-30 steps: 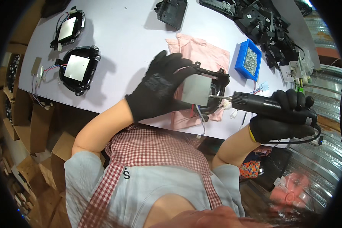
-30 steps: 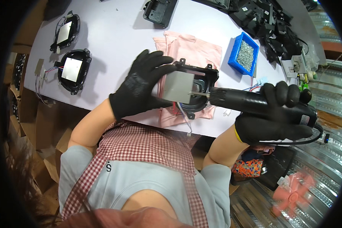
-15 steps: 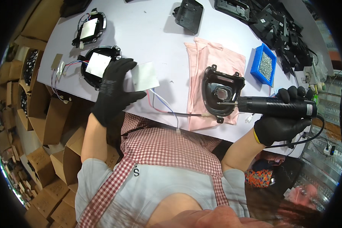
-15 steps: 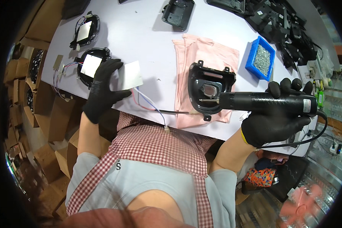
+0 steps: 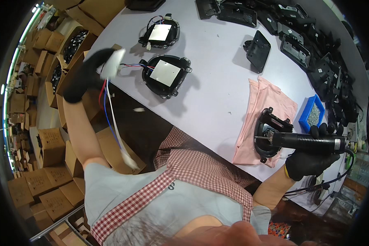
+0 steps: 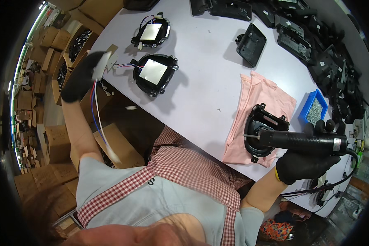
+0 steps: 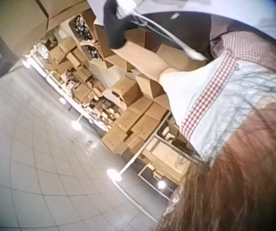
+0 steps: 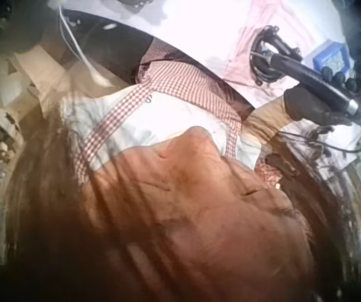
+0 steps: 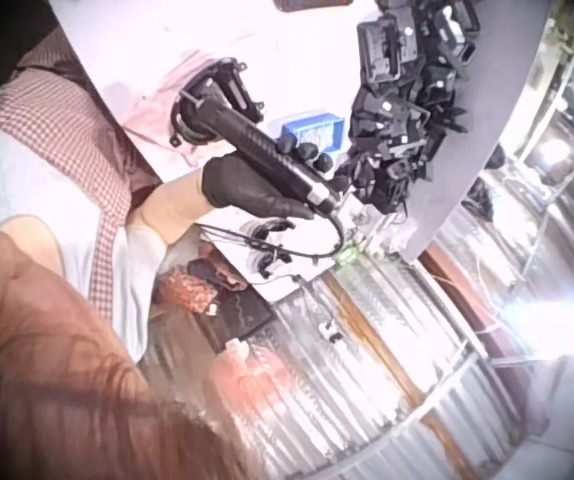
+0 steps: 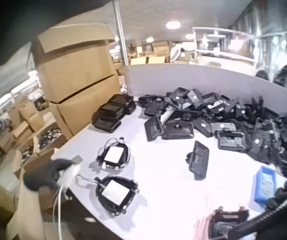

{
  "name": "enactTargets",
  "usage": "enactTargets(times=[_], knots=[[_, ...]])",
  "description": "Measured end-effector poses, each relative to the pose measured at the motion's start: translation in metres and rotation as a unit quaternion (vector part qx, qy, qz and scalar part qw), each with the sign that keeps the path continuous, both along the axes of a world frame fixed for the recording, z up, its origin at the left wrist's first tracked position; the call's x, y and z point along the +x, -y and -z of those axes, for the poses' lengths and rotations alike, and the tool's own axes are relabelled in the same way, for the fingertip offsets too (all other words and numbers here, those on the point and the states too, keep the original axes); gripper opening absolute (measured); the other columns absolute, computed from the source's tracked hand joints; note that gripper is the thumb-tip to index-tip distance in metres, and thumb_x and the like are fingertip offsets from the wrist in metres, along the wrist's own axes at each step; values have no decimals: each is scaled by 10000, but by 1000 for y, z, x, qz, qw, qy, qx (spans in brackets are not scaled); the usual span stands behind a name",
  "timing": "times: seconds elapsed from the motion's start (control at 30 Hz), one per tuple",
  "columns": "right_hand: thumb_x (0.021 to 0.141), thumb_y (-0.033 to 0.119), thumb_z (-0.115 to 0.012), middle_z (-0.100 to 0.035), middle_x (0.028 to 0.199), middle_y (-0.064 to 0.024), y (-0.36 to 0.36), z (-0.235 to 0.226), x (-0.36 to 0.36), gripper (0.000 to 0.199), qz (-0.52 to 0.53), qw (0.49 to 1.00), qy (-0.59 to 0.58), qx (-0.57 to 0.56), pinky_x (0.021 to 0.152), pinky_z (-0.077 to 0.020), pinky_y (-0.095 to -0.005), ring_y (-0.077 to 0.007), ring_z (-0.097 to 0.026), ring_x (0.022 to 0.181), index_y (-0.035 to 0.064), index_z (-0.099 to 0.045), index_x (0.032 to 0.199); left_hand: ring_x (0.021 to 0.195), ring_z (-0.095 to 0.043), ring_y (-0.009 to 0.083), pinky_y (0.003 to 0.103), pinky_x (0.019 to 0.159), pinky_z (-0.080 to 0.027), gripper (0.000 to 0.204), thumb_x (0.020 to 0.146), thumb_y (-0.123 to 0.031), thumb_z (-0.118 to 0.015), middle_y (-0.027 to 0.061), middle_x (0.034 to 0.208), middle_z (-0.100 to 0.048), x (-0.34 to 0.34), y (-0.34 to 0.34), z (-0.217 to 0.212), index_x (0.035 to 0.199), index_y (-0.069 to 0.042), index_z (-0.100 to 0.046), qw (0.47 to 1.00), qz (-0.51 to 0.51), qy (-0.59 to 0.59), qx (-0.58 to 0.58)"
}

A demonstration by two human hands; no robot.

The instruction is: Assembling electronic display modules and housings using a heat gun and hand manipulation.

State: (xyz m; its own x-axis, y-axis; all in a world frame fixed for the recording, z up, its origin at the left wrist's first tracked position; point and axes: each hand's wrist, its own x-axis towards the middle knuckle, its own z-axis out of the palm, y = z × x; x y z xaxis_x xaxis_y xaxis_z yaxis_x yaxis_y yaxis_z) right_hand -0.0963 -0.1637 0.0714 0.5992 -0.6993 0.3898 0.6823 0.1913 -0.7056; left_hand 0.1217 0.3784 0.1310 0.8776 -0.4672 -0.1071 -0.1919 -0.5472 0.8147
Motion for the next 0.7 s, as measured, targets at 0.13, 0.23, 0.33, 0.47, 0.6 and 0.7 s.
enactTargets(times=[0.13,0.23,0.33,0.47,0.6,0.7], knots=[[1036,418,-149,-590,1233,-229,-17,-8,17,645,117,986,-110,-49,845,-581,-452,-324,-625,1082,-50,-468,1345,1333,-415,225,344,1097,-354,797,682,-70,-789,84,1416,-486,104,-94,48,1407,-85,-459,980,7,89,180],[1025,498,-169,-540,1295,-223,-12,5,22,658,-76,997,28,-5,851,-570,-446,-338,-604,1084,14,-397,1407,1342,-413,298,384,1130,-327,875,642,-80,-797,136,1432,-463,147,-112,74,1433,-89,-422,921,64,170,345],[996,553,-334,-548,1258,-201,-33,-8,31,663,-140,984,102,41,834,-556,-437,-336,-594,1086,49,-374,1424,1329,-429,326,400,1115,-350,945,667,-103,-787,156,1465,-431,141,-64,75,1492,-111,-326,802,-42,331,496],[970,544,-437,-559,1221,-173,-41,-15,26,661,-91,992,80,22,788,-527,-389,-295,-599,1020,44,-395,1401,1129,-601,305,385,985,-463,536,796,-96,-730,165,1202,-624,48,111,55,1302,-58,-554,888,-47,448,96],[959,533,-469,-571,1192,-172,-42,-15,19,668,-29,998,51,14,760,-519,-376,-281,-597,999,24,-400,1388,950,-622,267,382,880,-484,418,773,-240,-791,96,1016,-667,-74,232,86,1150,-109,-666,927,202,308,-76],[949,529,-495,-575,1188,-174,-46,-18,12,672,24,999,48,6,719,-511,-355,-271,-605,979,24,-404,1384,847,-618,252,384,747,-471,351,774,-300,-766,76,922,-669,-114,277,108,1052,-107,-672,918,277,262,-109]])
